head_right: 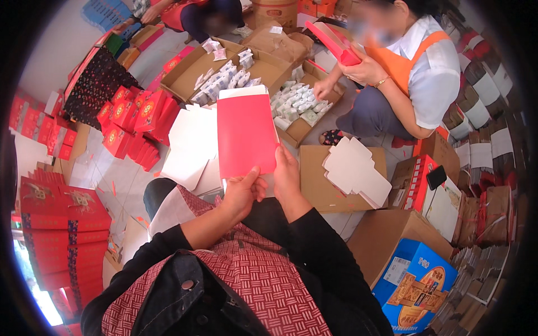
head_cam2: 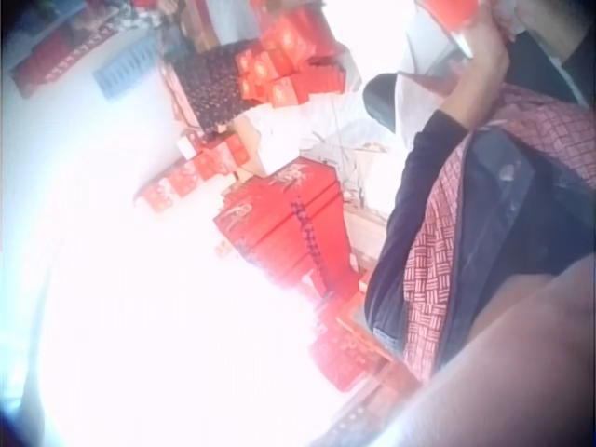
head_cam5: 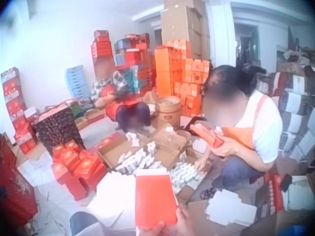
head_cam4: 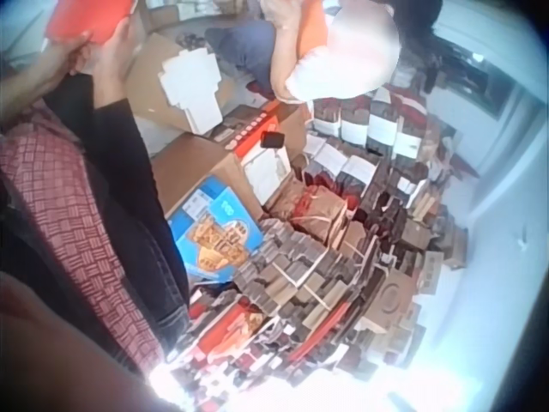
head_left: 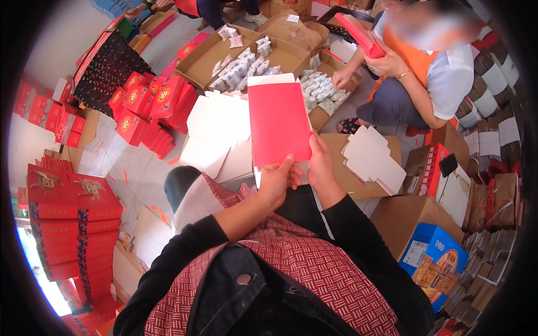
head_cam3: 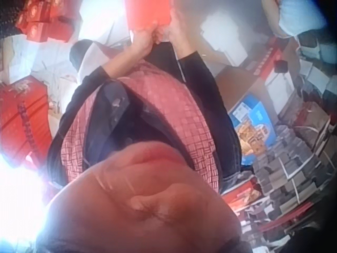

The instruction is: The person folds red and white paper sheets into small boxes by hand, then places the finished boxes into a pile on the floor. The person repeats this process continuously.

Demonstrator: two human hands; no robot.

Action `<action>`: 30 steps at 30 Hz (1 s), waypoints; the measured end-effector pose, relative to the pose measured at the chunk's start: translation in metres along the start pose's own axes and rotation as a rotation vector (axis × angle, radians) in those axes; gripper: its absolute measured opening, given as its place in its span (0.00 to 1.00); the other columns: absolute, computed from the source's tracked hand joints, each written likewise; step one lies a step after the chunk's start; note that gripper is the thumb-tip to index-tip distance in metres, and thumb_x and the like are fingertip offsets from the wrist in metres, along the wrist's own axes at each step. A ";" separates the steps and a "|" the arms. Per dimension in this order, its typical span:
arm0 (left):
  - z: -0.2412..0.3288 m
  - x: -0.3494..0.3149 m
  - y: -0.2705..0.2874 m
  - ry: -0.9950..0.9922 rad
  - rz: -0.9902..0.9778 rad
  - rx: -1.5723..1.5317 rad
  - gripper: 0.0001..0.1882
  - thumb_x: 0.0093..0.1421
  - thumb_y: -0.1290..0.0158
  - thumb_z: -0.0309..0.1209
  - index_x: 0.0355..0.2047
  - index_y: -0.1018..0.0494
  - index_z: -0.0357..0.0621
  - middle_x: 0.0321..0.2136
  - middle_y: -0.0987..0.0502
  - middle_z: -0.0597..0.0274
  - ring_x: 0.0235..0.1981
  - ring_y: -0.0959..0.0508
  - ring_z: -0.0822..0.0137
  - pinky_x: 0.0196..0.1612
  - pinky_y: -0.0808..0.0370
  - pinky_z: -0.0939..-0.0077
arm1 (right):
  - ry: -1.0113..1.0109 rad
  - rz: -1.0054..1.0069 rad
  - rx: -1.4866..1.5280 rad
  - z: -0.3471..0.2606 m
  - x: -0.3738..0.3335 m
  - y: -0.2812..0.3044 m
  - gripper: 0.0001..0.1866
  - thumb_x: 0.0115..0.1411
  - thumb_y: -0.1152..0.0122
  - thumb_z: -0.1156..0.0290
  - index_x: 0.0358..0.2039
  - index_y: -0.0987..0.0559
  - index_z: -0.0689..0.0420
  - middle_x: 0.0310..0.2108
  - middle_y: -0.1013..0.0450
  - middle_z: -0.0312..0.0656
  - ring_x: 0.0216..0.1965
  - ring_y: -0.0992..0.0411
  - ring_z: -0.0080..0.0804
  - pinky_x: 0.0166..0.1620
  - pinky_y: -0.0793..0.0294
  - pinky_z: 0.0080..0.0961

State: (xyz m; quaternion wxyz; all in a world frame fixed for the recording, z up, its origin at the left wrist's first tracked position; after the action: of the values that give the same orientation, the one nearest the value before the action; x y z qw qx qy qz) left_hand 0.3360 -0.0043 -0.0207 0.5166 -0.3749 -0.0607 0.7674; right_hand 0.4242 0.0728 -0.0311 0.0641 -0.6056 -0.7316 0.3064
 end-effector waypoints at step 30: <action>-0.015 0.006 -0.009 -0.009 -0.208 0.005 0.12 0.64 0.56 0.35 0.30 0.30 0.40 0.18 0.27 0.58 0.15 0.27 0.66 0.16 0.33 0.77 | 0.208 -0.097 -0.266 -0.004 -0.026 0.013 0.22 0.57 0.47 0.78 0.54 0.31 0.62 0.52 0.34 0.42 0.41 0.31 0.22 0.41 0.30 0.17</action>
State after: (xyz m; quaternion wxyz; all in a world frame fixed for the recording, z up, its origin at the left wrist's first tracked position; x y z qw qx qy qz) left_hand 0.3514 0.0003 -0.0299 0.5942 -0.3619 -0.0996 0.7113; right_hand 0.4436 0.0517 -0.0270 0.0736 -0.6013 -0.7834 0.1392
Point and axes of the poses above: each hand's wrist, its own x-axis towards the middle knuckle, its own y-axis out of the back of the hand, z = x × y, the point moved 3 cm from there along x, towards the middle knuckle
